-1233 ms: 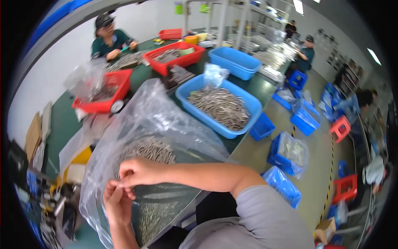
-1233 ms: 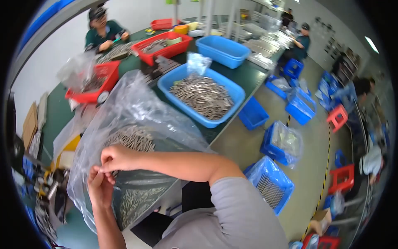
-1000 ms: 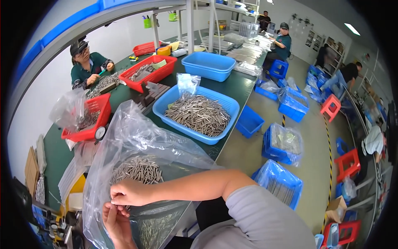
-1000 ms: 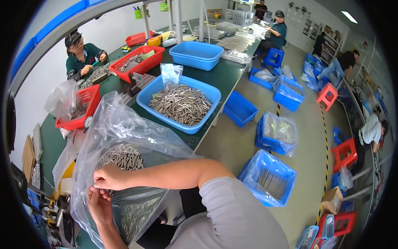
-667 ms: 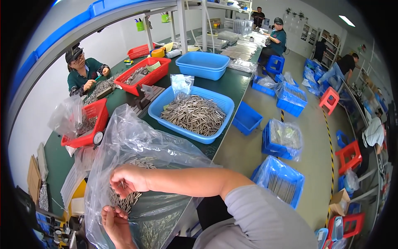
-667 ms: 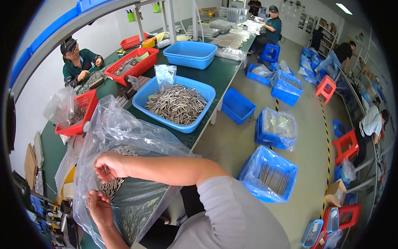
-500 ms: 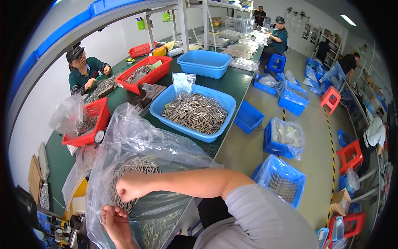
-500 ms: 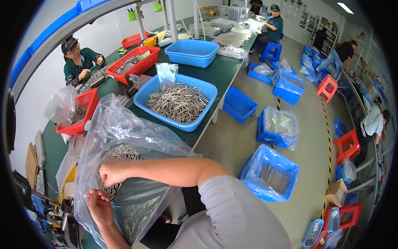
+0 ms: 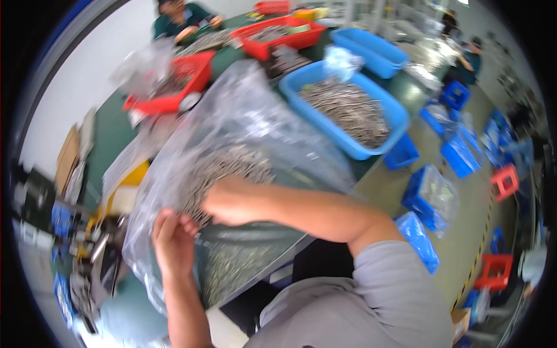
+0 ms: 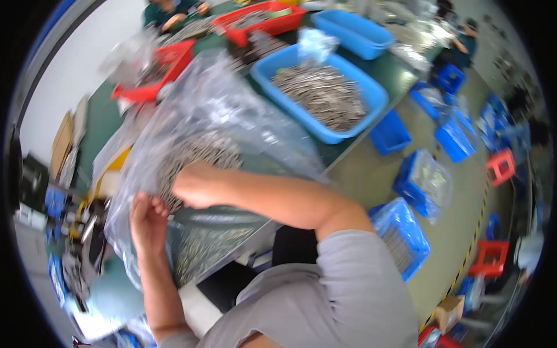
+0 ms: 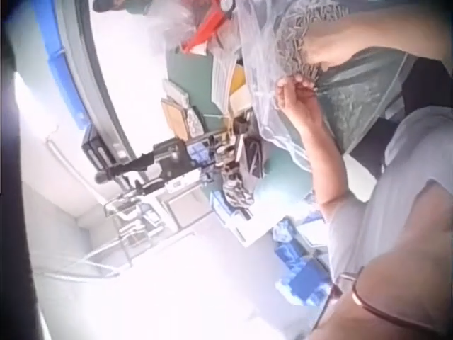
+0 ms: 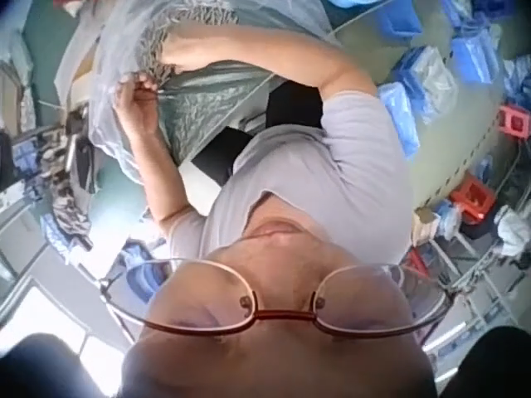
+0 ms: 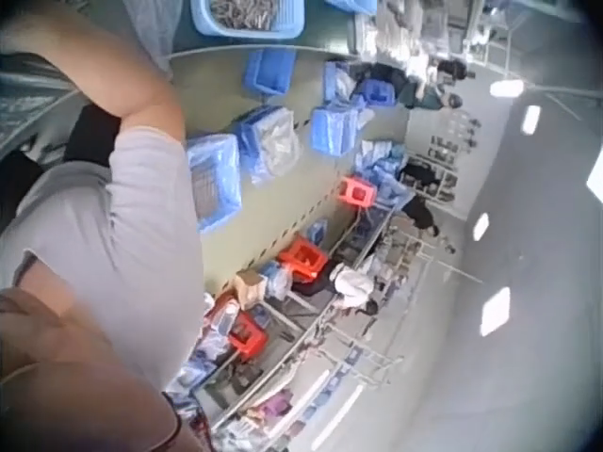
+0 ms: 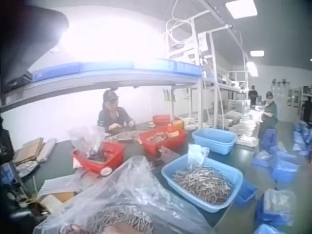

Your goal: Inspecting and sorting small metal pins into different containers on a factory workbench.

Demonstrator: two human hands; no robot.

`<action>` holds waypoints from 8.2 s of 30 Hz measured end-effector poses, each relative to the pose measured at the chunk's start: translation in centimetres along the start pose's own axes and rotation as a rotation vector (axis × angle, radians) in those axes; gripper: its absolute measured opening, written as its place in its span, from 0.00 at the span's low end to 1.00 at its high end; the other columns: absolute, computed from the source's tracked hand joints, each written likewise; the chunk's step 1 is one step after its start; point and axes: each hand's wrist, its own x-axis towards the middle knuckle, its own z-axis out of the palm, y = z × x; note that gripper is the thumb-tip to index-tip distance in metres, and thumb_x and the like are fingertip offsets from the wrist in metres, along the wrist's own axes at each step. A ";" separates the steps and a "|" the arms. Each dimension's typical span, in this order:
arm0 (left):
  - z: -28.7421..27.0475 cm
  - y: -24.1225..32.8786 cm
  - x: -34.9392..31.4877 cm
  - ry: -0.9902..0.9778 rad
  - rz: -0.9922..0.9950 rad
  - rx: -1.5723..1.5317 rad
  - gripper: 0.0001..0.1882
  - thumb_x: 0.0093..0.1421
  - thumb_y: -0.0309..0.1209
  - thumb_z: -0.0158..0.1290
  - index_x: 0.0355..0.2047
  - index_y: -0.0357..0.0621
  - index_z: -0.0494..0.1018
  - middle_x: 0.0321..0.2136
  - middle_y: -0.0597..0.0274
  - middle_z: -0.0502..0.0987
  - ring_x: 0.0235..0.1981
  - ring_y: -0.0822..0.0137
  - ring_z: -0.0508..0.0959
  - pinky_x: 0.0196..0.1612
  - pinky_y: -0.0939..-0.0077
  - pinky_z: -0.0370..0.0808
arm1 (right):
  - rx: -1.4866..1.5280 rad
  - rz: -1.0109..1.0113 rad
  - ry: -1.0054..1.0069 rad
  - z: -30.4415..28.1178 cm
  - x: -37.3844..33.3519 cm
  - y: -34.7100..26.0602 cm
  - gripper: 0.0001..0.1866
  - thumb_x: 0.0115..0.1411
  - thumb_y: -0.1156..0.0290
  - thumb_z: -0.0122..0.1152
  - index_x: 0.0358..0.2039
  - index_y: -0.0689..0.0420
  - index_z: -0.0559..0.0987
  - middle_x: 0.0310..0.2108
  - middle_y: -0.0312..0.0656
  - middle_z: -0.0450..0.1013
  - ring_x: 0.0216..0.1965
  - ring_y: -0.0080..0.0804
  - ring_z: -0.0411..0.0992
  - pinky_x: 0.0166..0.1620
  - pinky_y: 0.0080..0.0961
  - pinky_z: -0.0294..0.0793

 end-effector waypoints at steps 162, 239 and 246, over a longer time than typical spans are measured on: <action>-0.4 0.4 0.0 0.064 0.009 -0.026 0.03 0.61 0.27 0.47 0.31 0.40 0.69 0.25 0.58 0.75 0.24 0.69 0.74 0.31 0.75 0.74 | 1.922 0.457 0.425 -1.8 1.1 0.3 0.05 0.58 0.71 0.52 0.33 0.57 0.72 0.27 0.34 0.67 0.24 0.19 0.64 0.25 0.17 0.62; -0.4 1.0 -0.3 0.046 0.025 -0.050 0.03 0.60 0.27 0.48 0.31 0.42 0.69 0.25 0.59 0.75 0.24 0.70 0.74 0.30 0.77 0.72 | 0.176 0.099 0.131 0.7 0.9 -1.3 0.04 0.47 0.70 0.61 0.26 0.55 0.78 0.27 0.41 0.73 0.31 0.41 0.73 0.34 0.34 0.71; -0.5 0.5 -0.2 0.024 -0.017 0.009 0.03 0.62 0.27 0.47 0.32 0.42 0.68 0.25 0.61 0.74 0.23 0.70 0.72 0.29 0.78 0.70 | 0.421 0.110 0.249 -0.3 1.1 -0.8 0.07 0.54 0.71 0.59 0.31 0.61 0.75 0.25 0.43 0.71 0.26 0.31 0.70 0.32 0.26 0.68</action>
